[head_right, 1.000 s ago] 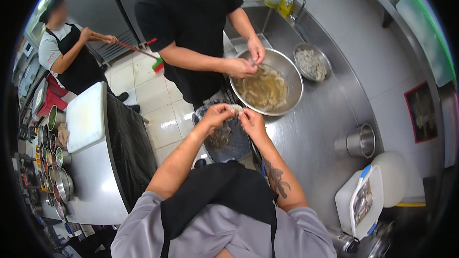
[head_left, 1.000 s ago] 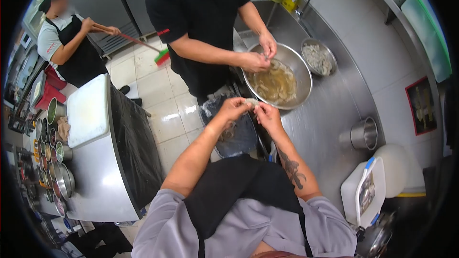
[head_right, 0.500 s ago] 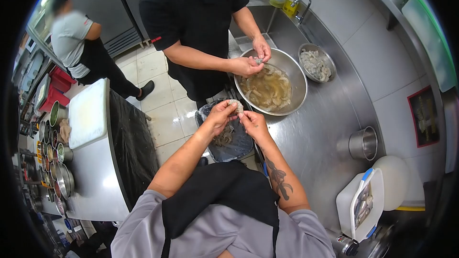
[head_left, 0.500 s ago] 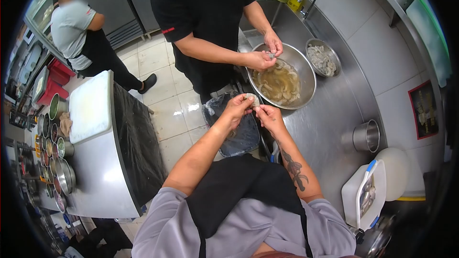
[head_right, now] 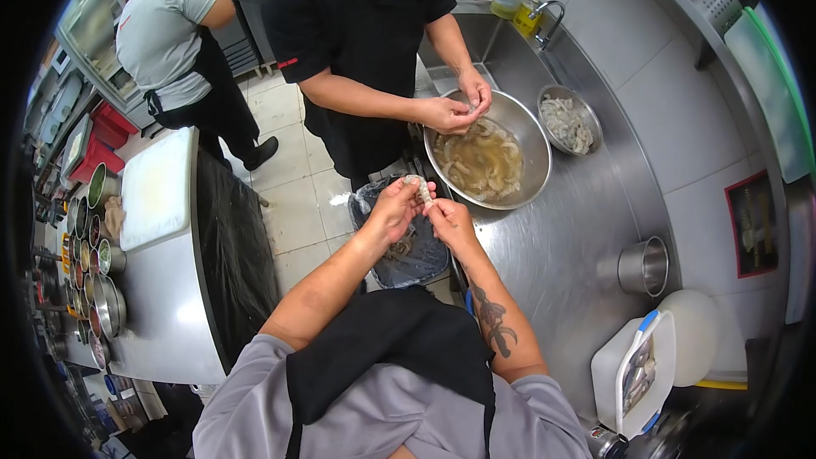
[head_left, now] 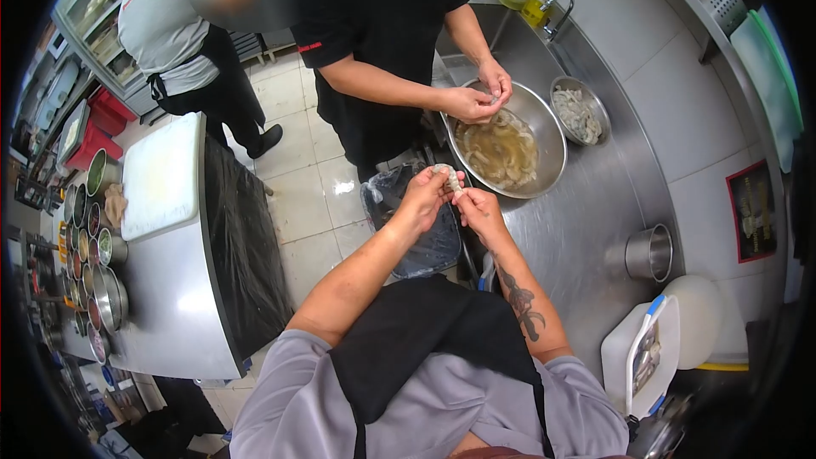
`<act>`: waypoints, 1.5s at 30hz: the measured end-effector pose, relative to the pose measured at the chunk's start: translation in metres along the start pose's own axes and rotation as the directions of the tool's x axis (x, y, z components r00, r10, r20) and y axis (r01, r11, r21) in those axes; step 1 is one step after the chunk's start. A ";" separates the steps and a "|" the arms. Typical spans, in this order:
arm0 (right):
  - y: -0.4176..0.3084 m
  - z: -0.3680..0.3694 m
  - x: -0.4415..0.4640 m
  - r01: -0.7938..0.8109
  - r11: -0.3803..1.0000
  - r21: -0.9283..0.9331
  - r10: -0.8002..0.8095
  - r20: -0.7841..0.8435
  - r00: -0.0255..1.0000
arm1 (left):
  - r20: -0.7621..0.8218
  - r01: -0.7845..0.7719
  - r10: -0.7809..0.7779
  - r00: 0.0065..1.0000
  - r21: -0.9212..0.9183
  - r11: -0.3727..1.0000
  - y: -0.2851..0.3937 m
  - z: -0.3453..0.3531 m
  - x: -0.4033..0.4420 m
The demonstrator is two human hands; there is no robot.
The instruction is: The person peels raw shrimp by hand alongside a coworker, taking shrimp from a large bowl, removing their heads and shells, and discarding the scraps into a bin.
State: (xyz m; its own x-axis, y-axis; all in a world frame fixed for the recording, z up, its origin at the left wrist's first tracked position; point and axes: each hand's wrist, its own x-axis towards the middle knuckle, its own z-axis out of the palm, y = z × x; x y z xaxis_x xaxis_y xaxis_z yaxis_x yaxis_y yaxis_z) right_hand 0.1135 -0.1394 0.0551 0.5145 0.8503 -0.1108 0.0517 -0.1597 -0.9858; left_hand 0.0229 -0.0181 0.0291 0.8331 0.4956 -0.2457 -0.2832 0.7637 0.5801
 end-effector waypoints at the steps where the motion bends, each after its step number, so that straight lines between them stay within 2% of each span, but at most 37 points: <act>1: -0.001 0.000 0.000 0.018 1.000 -0.009 -0.018 -0.006 1.000 | -0.003 -0.014 0.014 1.000 -0.007 1.000 -0.001 -0.001 0.001; 2: -0.001 0.000 0.000 0.020 1.000 -0.010 -0.020 -0.010 1.000 | 0.001 -0.013 0.013 1.000 -0.006 1.000 -0.002 -0.002 0.003; 6: 0.002 0.003 -0.008 -0.016 0.999 -0.036 0.018 0.040 0.999 | -0.148 -0.104 0.101 0.984 -0.012 0.994 0.010 -0.005 0.006; 9: 0.006 0.006 -0.010 0.164 0.925 -0.342 -0.150 0.069 0.986 | -0.194 -0.120 0.154 0.969 0.179 0.976 0.025 -0.006 0.006; 10: 0.009 0.003 -0.010 0.161 0.924 -0.346 -0.149 0.060 0.987 | -0.186 -0.115 0.149 0.971 0.178 0.977 0.024 -0.007 0.006; 12: 0.012 -0.003 -0.008 0.291 0.781 -0.553 -0.216 0.198 0.956 | -0.089 -0.184 0.246 0.965 0.441 0.878 0.020 -0.008 0.004; 13: 0.014 -0.003 -0.008 0.320 0.739 -0.593 -0.266 0.180 0.947 | -0.026 -0.236 0.295 0.955 0.538 0.810 0.014 -0.012 0.008; 14: 0.016 -0.004 -0.007 0.312 0.739 -0.597 -0.266 0.167 0.949 | -0.016 -0.233 0.286 0.958 0.537 0.810 0.008 -0.019 0.009; 16: 0.018 -0.007 -0.003 0.234 0.870 -0.433 -0.267 -0.016 0.964 | 0.133 -0.299 0.313 0.940 0.763 0.573 0.006 -0.018 0.002; 17: 0.020 -0.012 0.002 0.133 0.938 -0.319 -0.151 -0.034 0.988 | 0.183 -0.311 0.283 0.941 0.797 0.518 0.005 -0.017 -0.001; 18: 0.015 -0.016 0.002 0.131 0.938 -0.320 -0.156 -0.052 0.986 | 0.199 -0.318 0.273 0.941 0.796 0.515 0.008 -0.009 -0.007; 20: -0.001 -0.020 0.000 -0.051 0.997 0.063 0.050 0.015 0.999 | 0.270 -0.326 0.188 0.944 0.838 0.436 0.008 0.003 -0.013; 22: 0.001 -0.027 0.001 -0.013 0.997 0.073 0.014 -0.013 1.000 | 0.346 -0.396 0.193 0.918 0.801 0.450 0.001 0.006 -0.012; 24: 0.002 -0.038 0.001 -0.115 0.982 0.148 0.118 -0.008 0.993 | 0.282 -0.310 0.138 0.949 0.775 0.550 -0.004 0.008 -0.010; 28: 0.003 -0.094 0.004 -0.113 0.979 0.170 0.129 -0.084 0.988 | 0.231 -0.244 0.104 0.967 0.747 0.618 -0.011 0.002 -0.006; 30: -0.015 -0.146 0.015 0.005 0.992 0.128 0.020 -0.200 0.980 | 0.240 -0.243 0.093 0.966 0.734 0.635 -0.012 0.003 -0.009; 32: -0.040 -0.201 0.030 0.171 0.945 0.278 -0.050 -0.394 0.918 | 0.236 -0.254 0.114 0.965 0.738 0.626 -0.017 -0.003 -0.007; 34: -0.063 -0.238 0.038 0.200 0.942 0.271 -0.005 -0.582 0.813 | 0.210 -0.215 0.084 0.974 0.738 0.640 -0.022 -0.008 -0.007; 35: -0.066 -0.244 0.038 0.199 0.941 0.272 -0.004 -0.581 0.814 | 0.207 -0.221 0.098 0.973 0.730 0.647 -0.022 -0.008 -0.008; 37: -0.064 -0.246 0.039 0.134 0.980 0.149 -0.015 -0.612 0.790 | 0.190 -0.218 0.115 0.975 0.723 0.655 -0.022 -0.015 -0.010; 38: -0.058 -0.240 0.040 0.128 0.980 0.153 -0.010 -0.604 0.797 | 0.188 -0.218 0.115 0.975 0.741 0.635 -0.021 -0.019 -0.008; 40: -0.032 -0.220 0.046 0.068 0.997 -0.036 -0.077 -0.384 0.920 | 0.178 -0.216 0.123 0.976 0.761 0.612 -0.021 -0.024 -0.010; 42: 0.031 -0.204 0.072 0.193 0.871 -0.452 -0.330 -0.246 0.911 | 0.209 -0.315 0.249 0.946 0.778 0.543 -0.019 -0.023 -0.013; 43: 0.027 -0.186 0.071 0.184 0.789 -0.586 -0.342 -0.170 0.924 | 0.171 -0.250 0.219 0.961 0.876 0.413 -0.009 -0.015 -0.021; 44: 0.022 -0.171 0.070 0.182 0.686 -0.705 -0.342 -0.092 0.935 | 0.163 -0.246 0.227 0.960 0.879 0.409 -0.007 -0.013 -0.024; 45: 0.021 -0.162 0.073 0.195 0.687 -0.701 -0.347 -0.080 0.934 | 0.278 -0.374 0.346 0.896 0.893 0.249 -0.006 -0.011 -0.026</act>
State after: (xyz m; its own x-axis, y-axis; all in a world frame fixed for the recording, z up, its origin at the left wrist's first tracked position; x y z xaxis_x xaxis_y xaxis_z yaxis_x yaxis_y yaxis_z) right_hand 0.2903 -0.1620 0.0469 0.5317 0.8096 0.2485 0.7352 -0.2955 -0.6101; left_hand -0.0022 -0.0310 0.0237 0.7809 0.5929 0.1966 0.0425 -0.3644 0.9303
